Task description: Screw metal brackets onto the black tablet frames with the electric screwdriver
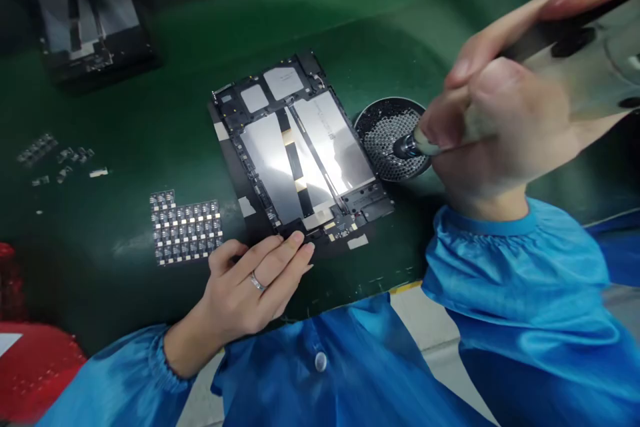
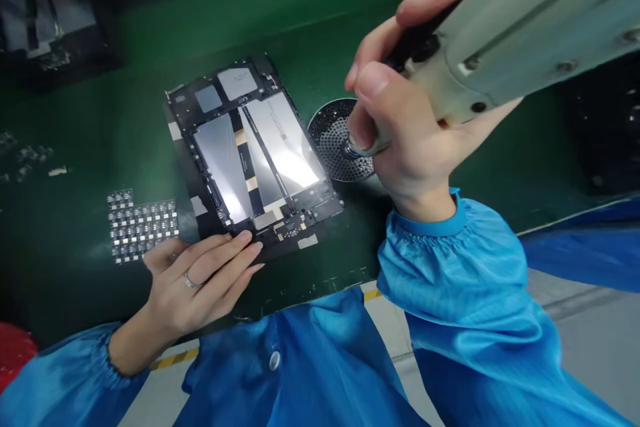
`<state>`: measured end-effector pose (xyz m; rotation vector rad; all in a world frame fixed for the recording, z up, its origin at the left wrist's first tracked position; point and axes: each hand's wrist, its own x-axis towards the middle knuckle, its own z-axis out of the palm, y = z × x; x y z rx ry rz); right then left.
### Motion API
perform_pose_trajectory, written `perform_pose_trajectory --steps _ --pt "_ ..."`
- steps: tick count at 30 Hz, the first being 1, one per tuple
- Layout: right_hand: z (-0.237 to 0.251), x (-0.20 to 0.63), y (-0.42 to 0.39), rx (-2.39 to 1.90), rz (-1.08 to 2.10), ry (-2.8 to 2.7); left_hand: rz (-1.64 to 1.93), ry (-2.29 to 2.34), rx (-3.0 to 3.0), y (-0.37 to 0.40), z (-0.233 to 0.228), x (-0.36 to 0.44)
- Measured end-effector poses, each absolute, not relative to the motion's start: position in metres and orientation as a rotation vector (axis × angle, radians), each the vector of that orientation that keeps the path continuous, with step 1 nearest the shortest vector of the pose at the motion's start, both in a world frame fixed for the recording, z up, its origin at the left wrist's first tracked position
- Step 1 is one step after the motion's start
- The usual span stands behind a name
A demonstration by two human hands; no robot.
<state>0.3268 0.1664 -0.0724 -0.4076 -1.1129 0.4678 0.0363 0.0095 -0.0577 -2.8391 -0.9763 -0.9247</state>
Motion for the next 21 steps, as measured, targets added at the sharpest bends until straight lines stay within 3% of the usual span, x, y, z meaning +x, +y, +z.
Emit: perform_pose_trajectory --steps 16,21 --pt "-0.084 0.332 0.169 -0.498 0.35 -1.173 -0.983 -1.027 -2.863 0.013 -0.06 0.033" --pt "-0.08 0.341 0.152 -0.959 0.386 -1.277 -1.001 -1.015 -2.871 0.013 -0.061 0.029"
